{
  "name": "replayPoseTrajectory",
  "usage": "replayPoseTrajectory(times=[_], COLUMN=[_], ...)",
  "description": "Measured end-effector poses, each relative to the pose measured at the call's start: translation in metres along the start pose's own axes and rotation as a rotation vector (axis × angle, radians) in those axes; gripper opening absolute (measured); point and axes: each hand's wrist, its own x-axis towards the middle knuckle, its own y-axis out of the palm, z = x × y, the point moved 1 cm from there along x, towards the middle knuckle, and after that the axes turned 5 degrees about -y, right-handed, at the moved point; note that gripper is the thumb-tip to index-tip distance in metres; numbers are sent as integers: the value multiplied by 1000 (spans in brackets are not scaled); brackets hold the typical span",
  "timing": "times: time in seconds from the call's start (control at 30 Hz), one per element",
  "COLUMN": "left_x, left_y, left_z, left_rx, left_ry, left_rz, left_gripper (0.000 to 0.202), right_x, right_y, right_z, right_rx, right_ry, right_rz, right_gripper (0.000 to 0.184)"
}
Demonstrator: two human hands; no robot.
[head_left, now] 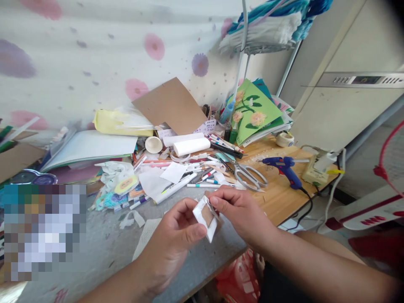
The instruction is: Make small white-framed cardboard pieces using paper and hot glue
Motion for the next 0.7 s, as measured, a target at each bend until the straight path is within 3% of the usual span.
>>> replayPoseTrajectory(times=[0.1, 0.27, 0.43, 0.5, 0.57, 0.67, 0.7], left_x=[1, 2, 1, 3, 7, 11, 12], left_y=[-1, 0, -1, -4, -6, -8, -8], left_z=[0, -3, -6, -6, -7, -10, -11], left_rx=[-46, -66, -22, -19, -32, -96, -118], left_ry=[36, 69, 42, 36, 24, 31, 37], left_rz=[-21, -68, -60, -62, -87, -100, -97], left_gripper=[29, 38, 40, 37, 31, 23, 22], right_x=[-1, -5, -5, -3, -1, -4, -7], right_y=[-4, -5, -14, -34, -64, -122, -143], right_z=[3, 1, 1, 4, 6, 3, 1], right_rx=[-44, -16, -287, -457, -657, -976, -1022], right_ry=[-79, -69, -212, -303, -340, -162, -108], right_rz=[40, 39, -54, -158, -178, 37, 14], right_gripper=[19, 21, 11, 13, 17, 16, 14])
